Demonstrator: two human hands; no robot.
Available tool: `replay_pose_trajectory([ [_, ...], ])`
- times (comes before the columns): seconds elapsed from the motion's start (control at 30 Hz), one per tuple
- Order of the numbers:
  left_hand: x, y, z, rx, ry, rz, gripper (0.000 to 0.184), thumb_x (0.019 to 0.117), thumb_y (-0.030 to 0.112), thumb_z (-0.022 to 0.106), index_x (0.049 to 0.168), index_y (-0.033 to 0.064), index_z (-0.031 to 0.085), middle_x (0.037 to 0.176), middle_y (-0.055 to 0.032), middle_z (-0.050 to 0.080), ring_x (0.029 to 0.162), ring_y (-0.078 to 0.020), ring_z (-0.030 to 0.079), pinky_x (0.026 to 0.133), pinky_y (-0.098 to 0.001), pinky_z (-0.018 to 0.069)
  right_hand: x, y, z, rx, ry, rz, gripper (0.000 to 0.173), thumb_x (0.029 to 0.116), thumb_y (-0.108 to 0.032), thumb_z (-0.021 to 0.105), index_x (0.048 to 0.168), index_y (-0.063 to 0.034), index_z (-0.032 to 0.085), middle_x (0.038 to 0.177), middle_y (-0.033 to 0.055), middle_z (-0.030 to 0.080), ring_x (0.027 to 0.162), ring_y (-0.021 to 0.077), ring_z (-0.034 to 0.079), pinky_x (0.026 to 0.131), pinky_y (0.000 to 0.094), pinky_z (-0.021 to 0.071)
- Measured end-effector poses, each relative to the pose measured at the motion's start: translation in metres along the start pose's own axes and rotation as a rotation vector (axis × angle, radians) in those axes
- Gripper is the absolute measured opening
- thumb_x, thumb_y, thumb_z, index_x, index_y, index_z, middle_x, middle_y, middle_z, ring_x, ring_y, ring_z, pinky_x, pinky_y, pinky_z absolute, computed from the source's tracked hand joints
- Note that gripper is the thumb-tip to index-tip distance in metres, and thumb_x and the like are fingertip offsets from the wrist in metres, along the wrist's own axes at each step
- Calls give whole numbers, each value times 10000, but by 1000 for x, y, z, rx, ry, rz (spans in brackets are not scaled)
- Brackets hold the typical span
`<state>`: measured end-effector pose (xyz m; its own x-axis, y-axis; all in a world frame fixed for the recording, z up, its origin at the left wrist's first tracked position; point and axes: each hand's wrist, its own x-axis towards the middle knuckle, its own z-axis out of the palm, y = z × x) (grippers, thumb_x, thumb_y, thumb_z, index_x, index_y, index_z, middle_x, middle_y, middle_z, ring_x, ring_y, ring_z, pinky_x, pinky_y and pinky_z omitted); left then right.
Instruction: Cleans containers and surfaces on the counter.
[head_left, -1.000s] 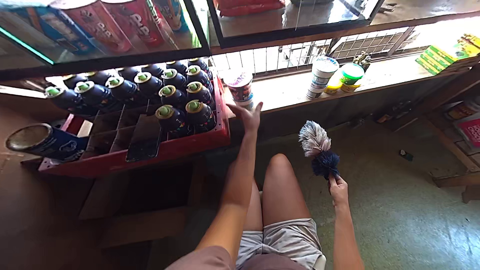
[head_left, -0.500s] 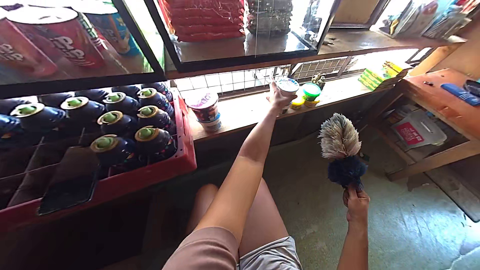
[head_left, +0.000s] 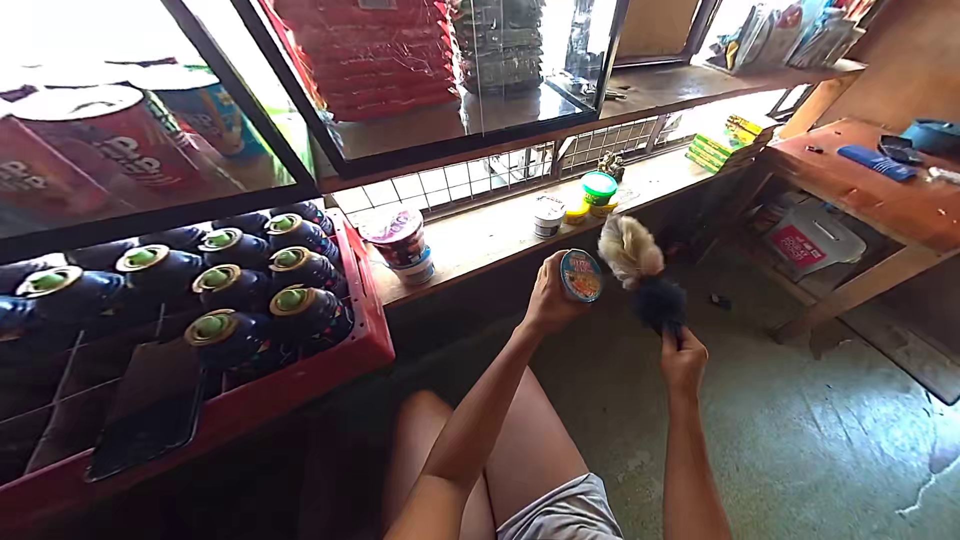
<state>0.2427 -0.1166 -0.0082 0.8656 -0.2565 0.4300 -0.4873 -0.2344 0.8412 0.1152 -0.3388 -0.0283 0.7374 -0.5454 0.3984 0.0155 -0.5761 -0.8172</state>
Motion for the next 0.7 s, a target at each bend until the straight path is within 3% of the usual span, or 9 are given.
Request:
replay_pose_trajectory([
  [0.03,-1,1,-5,14,-4,-34,1031,665,235,924,1513,58,365,1452,-194,502,1360,-302,492,1143,-477,421,-4,1,2,215,-50,-42,190,999,-110,584,902,-23,724,685,-46,641,604,-9,572,613,199,512],
  [0.07,-3,7,-10,24,-3,-61,968,694,219,895,1494,29,384,1426,-201,519,1338,-301,506,1131,-471,428,-10,1,6,406,-166,-57,196,986,-115,554,867,-74,704,655,-126,619,576,-81,534,575,136,480],
  [0.13,-12,26,-19,25,10,-115,748,742,138,855,1376,-55,508,1269,-205,631,1201,-260,604,1046,-419,485,-17,-1,10,367,-333,-96,220,972,-133,539,906,-27,720,706,-93,650,632,-86,562,626,146,495],
  [0.17,-12,32,-23,35,15,-128,743,745,122,860,1378,-64,518,1270,-231,635,1199,-293,612,1047,-458,483,-19,-3,12,213,-296,-101,249,988,-150,531,931,-6,726,720,-33,660,650,-25,588,643,210,509],
  [0.27,-5,12,-28,-26,183,-136,1005,708,195,930,1513,29,353,1434,-211,530,1299,-291,567,1082,-493,494,-17,-2,10,-118,-142,55,286,1046,-179,552,1037,39,738,856,224,721,826,368,707,776,617,519],
  [0.3,-4,2,-33,-50,283,-154,1033,707,187,935,1524,24,324,1446,-220,518,1305,-297,563,1083,-499,491,-15,2,7,-131,-145,106,277,1047,-176,562,1045,39,737,894,234,725,876,388,707,824,638,509],
  [0.37,0,-20,-49,-94,479,-185,1068,703,152,933,1530,2,273,1440,-242,511,1305,-309,556,1089,-490,478,-20,17,2,-53,-169,140,247,1037,-132,571,1030,56,731,894,204,723,866,294,697,844,542,523],
  [0.47,10,-49,-71,-121,637,-221,1145,691,150,942,1550,2,200,1474,-239,473,1350,-279,520,1133,-429,445,-37,37,1,116,-227,170,215,1024,-77,565,1005,62,727,836,101,714,771,63,647,786,290,536],
  [0.7,21,-98,-85,28,749,-240,1181,728,147,926,1577,-43,127,1584,-295,309,1467,-349,369,1214,-436,320,-51,45,12,258,-256,279,188,1018,-60,573,947,45,712,730,-8,664,627,-49,547,657,160,477],
])
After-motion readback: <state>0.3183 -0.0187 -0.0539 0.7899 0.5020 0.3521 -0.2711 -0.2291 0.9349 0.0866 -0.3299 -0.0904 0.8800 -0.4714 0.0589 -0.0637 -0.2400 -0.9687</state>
